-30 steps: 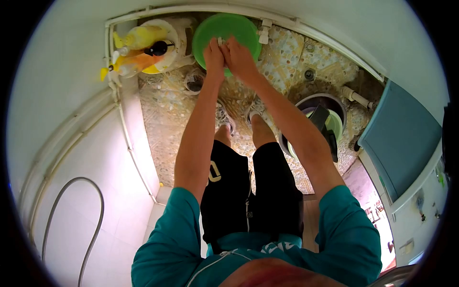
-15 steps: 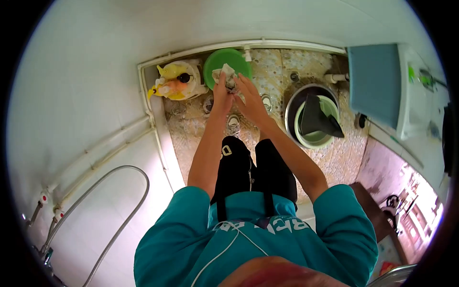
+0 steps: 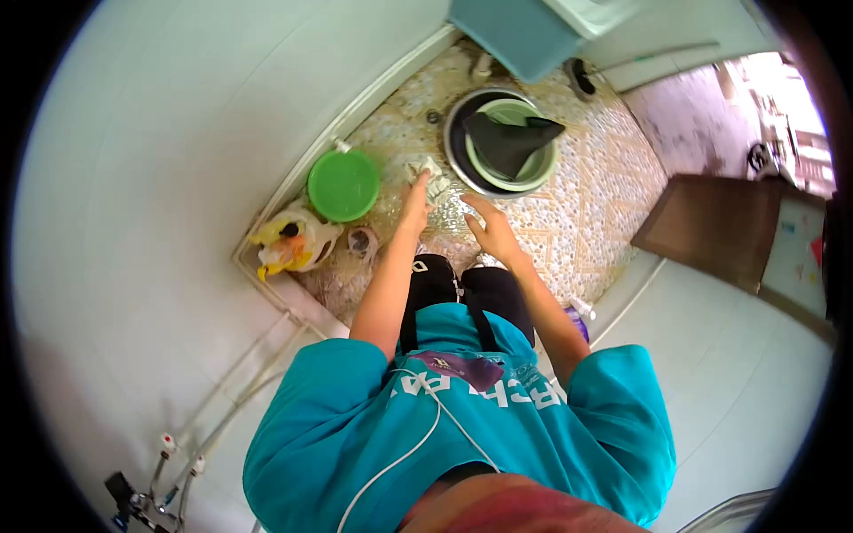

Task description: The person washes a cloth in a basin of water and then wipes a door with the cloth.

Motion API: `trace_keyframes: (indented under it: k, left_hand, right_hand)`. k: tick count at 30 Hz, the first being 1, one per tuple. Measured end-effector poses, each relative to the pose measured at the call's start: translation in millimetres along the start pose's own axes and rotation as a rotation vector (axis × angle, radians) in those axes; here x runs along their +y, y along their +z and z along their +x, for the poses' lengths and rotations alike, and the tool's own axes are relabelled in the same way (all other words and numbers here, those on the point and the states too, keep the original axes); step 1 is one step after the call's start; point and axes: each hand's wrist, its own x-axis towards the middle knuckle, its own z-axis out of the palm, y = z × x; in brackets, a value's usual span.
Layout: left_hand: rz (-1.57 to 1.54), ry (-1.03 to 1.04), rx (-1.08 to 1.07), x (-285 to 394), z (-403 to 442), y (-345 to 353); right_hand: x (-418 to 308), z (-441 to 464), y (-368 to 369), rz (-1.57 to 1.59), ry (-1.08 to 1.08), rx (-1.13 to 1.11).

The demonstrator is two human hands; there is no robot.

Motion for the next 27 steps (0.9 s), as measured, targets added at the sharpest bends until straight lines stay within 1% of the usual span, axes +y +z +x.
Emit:
trace_keyframes:
  k: [1, 3, 4, 5, 6, 7, 8, 9, 10, 11, 12, 13, 14, 15, 16, 17, 18, 19, 20, 21, 23, 25, 27]
  left_hand:
    - [0.084, -0.016, -0.053, -13.8, -11.6, 18.3]
    - [0.116, -0.004, -0.120, -36.8, -25.4, 64.0]
    - [0.185, -0.055, -0.179, -54.6, -28.5, 81.7]
    - [0.247, -0.097, -0.235, -69.9, -30.0, 100.5]
    - [0.299, -0.108, -0.232, -82.0, -39.7, 123.9]
    - [0.318, -0.115, -0.244, -96.3, -52.5, 145.1]
    - [0.370, -0.116, -0.274, -108.8, -63.9, 166.0]
    - [0.425, -0.110, -0.304, -119.5, -70.8, 187.0]
    - [0.416, -0.133, -0.352, -138.2, -70.1, 204.3]
    - [0.428, -0.135, -0.362, -152.1, -70.4, 222.5]
    - [0.432, -0.148, -0.419, -170.3, -70.1, 255.9]
    - [0.427, -0.166, -0.451, -185.5, -72.2, 279.2]
    - [0.480, -0.159, -0.481, -197.9, -74.6, 296.1]
    - [0.489, -0.163, -0.484, -209.1, -75.7, 310.4]
    - [0.516, -0.155, -0.516, -218.6, -75.1, 326.9]
    - [0.545, -0.146, -0.548, -228.9, -76.2, 342.9]
    - [0.555, -0.153, -0.550, -237.3, -76.6, 353.2]
    - [0.570, -0.169, -0.563, -245.3, -76.2, 363.3]
    - [0.591, -0.187, -0.576, -252.9, -76.3, 373.3]
    - [0.613, -0.202, -0.597, -259.6, -73.8, 385.9]
    - [0.667, -0.212, -0.585, -271.5, -74.0, 408.1]
    - [0.655, -0.236, -0.667, -268.4, -89.5, 431.8]
    - [0.674, -0.257, -0.677, -294.3, -59.4, 453.0]
  right_hand:
    - [7.4, -20.9, -12.3, -0.005, 0.040, 0.062]
    - [13.9, -55.5, -44.2, -0.048, 0.070, 0.129]
    - [19.9, -78.6, -58.0, -0.049, 0.092, 0.163]
    - [27.7, -99.1, -72.2, -0.131, 0.135, 0.183]
    - [23.8, -115.0, -88.2, -0.209, 0.176, 0.198]
    - [16.9, -137.1, -107.9, -0.092, 0.220, 0.280]
    - [-11.8, -153.5, -138.8, 0.023, 0.257, 0.359]
    - [-23.5, -173.5, -164.6, 0.013, 0.240, 0.404]
    - [-35.3, -200.2, -193.6, 0.003, 0.227, 0.446]
    - [-62.2, -232.8, -234.5, -0.020, 0.154, 0.457]
    - [-85.0, -271.9, -280.4, -0.053, 0.077, 0.491]
    - [-99.8, -302.6, -311.9, -0.073, -0.026, 0.565]
    - [-117.7, -331.3, -330.4, -0.201, -0.163, 0.715]
    - [-114.6, -363.2, -350.6, -0.124, -0.511, 0.725]
    - [-111.6, -395.1, -370.9, -0.067, -0.855, 0.671]
    - [-139.9, -414.8, -392.3, 0.063, -0.983, 0.426]
    - [-168.1, -434.5, -413.5, 0.221, -1.064, 0.139]
    - [-197.1, -452.3, -434.9, 0.358, -1.081, -0.144]
    - [-227.6, -443.0, -428.1, 0.045, -1.102, 0.116]
    - [-240.7, -438.8, -423.0, -0.114, -1.084, 0.253]
    - [-232.9, -427.2, -430.4, -0.169, -1.061, 0.341]
    - [-221.1, -418.8, -435.3, -0.210, -1.029, 0.397]
    - [-211.6, -410.7, -442.3, -0.243, -0.992, 0.446]
